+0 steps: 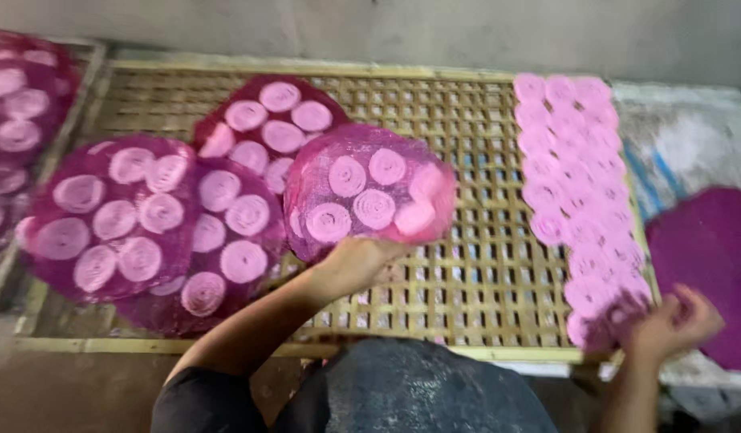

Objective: The person picks up pink coiled rosette decorations one at a time and places them in rows onto large round plastic-covered mats resting on bamboo lattice racks. They occasionally reposition a mat, flip a mat over, and stack finished mats with the placed rosettes on a side rack.

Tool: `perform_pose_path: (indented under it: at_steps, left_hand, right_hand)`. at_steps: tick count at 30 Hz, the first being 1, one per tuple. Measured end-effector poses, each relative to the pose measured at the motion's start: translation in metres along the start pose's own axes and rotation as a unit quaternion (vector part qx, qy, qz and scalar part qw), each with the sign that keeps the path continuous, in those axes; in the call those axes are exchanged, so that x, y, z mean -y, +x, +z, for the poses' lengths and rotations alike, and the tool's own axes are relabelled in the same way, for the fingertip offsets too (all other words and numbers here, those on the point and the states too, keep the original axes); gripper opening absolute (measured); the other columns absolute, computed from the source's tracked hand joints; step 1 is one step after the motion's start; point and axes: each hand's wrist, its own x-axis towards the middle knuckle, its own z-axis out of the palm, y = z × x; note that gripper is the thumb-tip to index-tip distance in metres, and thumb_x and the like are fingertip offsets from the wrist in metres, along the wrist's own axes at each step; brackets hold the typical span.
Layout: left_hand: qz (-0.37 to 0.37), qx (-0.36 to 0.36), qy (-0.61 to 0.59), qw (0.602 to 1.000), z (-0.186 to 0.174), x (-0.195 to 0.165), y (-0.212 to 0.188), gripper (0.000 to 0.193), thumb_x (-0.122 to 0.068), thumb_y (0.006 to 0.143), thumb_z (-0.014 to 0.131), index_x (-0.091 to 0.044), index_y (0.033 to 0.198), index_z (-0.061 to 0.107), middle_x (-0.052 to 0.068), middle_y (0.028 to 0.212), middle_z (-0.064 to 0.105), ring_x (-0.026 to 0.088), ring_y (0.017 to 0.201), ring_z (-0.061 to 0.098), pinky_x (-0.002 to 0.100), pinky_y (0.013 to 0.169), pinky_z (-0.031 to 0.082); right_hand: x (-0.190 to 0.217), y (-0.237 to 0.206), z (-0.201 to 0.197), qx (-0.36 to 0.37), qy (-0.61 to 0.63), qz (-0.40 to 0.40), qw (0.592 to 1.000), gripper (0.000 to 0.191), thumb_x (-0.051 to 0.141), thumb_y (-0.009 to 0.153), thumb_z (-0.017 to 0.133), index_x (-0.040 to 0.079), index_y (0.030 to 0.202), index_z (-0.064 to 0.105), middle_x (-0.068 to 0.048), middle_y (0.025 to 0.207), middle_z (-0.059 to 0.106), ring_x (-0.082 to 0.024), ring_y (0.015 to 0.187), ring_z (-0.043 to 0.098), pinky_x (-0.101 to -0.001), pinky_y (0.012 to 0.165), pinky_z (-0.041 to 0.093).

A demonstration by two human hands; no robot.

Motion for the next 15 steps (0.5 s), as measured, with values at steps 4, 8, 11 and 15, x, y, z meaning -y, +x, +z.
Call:
perform_pose_path:
  at_steps: [4, 8, 11, 15]
  left_hand:
    - [-0.033, -0.070, -0.210, 0.975, 0.031, -0.028, 0.037, 0.041, -0.032, 0.095, 0.065, -0.019, 0.134, 0.064, 0.012, 0.119, 0.070, 0.033, 0.090, 0.072, 0.047, 0.079, 0.059]
    - [-0.083, -0.213, -0.124, 0.965, 0.060, -0.005, 0.108, 0.036, -0.029, 0.095, 0.067, -0.016, 0.128, 0.069, 0.011, 0.123, 0.066, 0.034, 0.114, 0.062, 0.047, 0.092, 0.054]
    - [-0.141, -0.169, -0.016, 0.975, 0.084, -0.004, 0.158, 0.040, -0.040, 0.086, 0.074, -0.011, 0.114, 0.071, 0.014, 0.119, 0.063, 0.034, 0.117, 0.058, 0.048, 0.097, 0.049]
    - [-0.132, -0.204, 0.064, 0.968, 0.104, -0.003, 0.200, 0.061, -0.039, 0.064, 0.082, -0.006, 0.113, 0.069, 0.020, 0.127, 0.062, 0.040, 0.122, 0.056, 0.052, 0.096, 0.047]
  right_hand:
    - [0.029, -0.002, 0.020, 0.025, 0.060, -0.020, 0.998, 0.024, -0.014, 0.101, 0.054, -0.001, 0.116, 0.067, -0.013, 0.130, 0.051, -0.023, 0.118, 0.055, -0.0316, 0.099, 0.050]
    - [0.105, -0.024, 0.030, 0.106, 0.162, 0.078, 0.978, 0.009, 0.002, 0.105, 0.061, 0.003, 0.113, 0.066, -0.010, 0.129, 0.052, -0.018, 0.112, 0.058, -0.0285, 0.086, 0.054]
    - [0.151, -0.040, 0.049, 0.157, 0.223, 0.007, 0.962, 0.010, 0.003, 0.106, 0.062, 0.002, 0.114, 0.067, -0.012, 0.128, 0.053, -0.019, 0.115, 0.056, -0.0290, 0.097, 0.053]
    - [0.174, -0.055, 0.082, 0.195, 0.213, -0.055, 0.956, 0.009, 0.007, 0.102, 0.066, 0.003, 0.111, 0.068, -0.009, 0.120, 0.063, -0.019, 0.113, 0.060, -0.0297, 0.096, 0.051]
